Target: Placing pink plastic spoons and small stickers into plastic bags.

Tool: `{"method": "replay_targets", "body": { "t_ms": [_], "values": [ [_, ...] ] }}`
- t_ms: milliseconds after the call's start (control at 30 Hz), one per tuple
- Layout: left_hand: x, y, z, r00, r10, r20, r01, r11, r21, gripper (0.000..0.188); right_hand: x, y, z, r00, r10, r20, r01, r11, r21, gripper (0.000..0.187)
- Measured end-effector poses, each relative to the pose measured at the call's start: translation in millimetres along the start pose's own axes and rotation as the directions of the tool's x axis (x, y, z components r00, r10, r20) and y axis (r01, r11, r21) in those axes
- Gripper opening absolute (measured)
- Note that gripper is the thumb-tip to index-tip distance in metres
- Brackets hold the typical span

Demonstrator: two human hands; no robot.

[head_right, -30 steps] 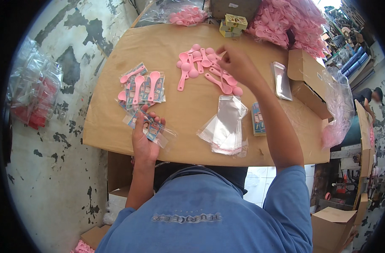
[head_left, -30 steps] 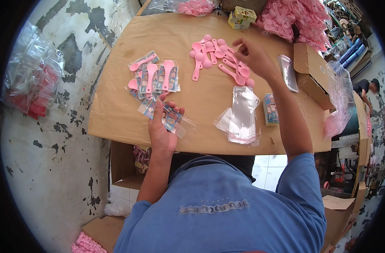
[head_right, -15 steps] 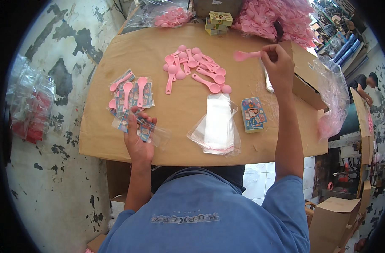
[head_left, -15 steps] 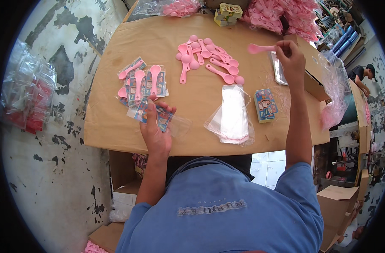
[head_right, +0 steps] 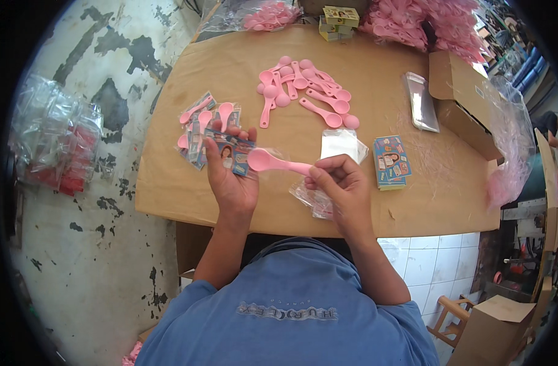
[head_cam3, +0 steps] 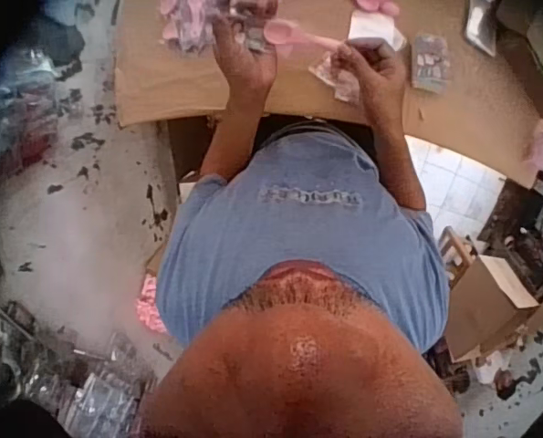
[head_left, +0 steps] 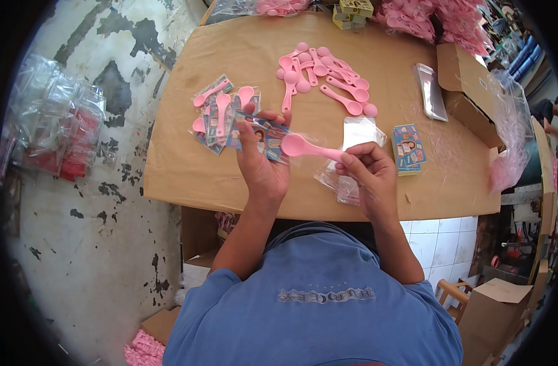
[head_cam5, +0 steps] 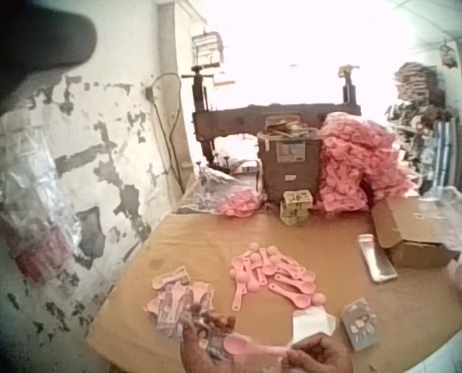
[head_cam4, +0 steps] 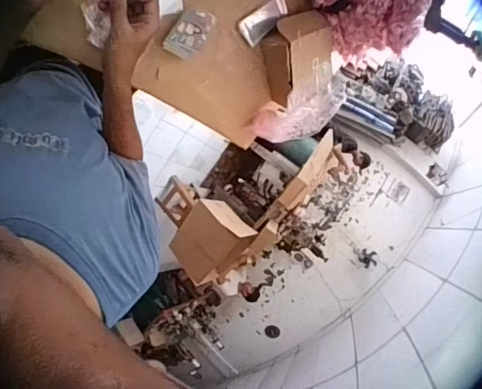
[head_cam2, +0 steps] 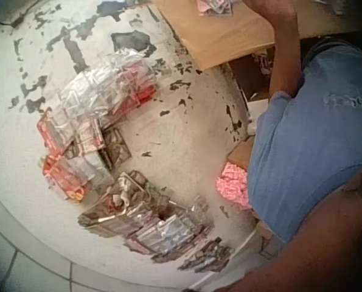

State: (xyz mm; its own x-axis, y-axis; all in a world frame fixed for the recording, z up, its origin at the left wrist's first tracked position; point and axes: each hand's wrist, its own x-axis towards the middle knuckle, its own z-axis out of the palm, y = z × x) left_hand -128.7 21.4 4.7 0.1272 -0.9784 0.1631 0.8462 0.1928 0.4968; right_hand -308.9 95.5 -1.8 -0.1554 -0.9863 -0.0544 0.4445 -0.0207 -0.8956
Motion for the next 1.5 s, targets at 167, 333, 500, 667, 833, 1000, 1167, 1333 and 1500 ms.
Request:
{"method": "replay_targets", "body": {
  "t_ms": [167,333,500,667,833,1000,1167,1333,1500],
  "values": [
    [-12,-12,3,0.980,-0.196,0.033,0.198,0.978,-0.069,0.048,-5,9,11,0.995,0.030,0.099,-0.028,0.999,-0.020,0.018],
    [-24,-18,2,0.931,-0.365,0.022,0.364,0.920,-0.142,0.046,-2,16,18,0.994,0.011,0.105,0.004,0.990,-0.139,0.027],
    [-25,-15,-5,0.894,-0.439,0.088,0.446,0.890,-0.091,0.040,3,31,15,0.990,-0.088,0.112,0.115,0.956,-0.271,0.031],
    [-20,-4,-5,0.874,-0.484,0.043,0.486,0.873,-0.034,0.038,1,13,15,0.808,-0.490,0.327,0.580,0.572,-0.580,0.038],
    [-9,7,-7,0.852,-0.523,0.023,0.524,0.849,-0.074,0.042,-4,-9,-4,0.734,-0.592,0.334,0.643,0.448,-0.621,0.020],
    [-10,12,0,0.782,-0.612,0.118,0.623,0.770,-0.140,0.047,8,-21,1,0.729,-0.539,0.422,0.590,0.183,-0.786,0.033],
    [-20,0,8,0.704,-0.698,0.132,0.709,0.702,-0.073,0.054,19,-17,15,0.663,-0.467,0.585,0.726,0.208,-0.656,0.040],
    [-20,4,3,0.706,-0.708,0.021,0.701,0.702,0.128,0.065,17,-27,8,0.749,-0.401,0.527,0.660,0.517,-0.545,0.025],
    [-24,9,4,0.767,-0.609,0.205,0.520,0.776,0.357,0.059,7,-26,9,0.932,-0.217,0.290,0.331,0.835,-0.439,0.056]
  ]
}}
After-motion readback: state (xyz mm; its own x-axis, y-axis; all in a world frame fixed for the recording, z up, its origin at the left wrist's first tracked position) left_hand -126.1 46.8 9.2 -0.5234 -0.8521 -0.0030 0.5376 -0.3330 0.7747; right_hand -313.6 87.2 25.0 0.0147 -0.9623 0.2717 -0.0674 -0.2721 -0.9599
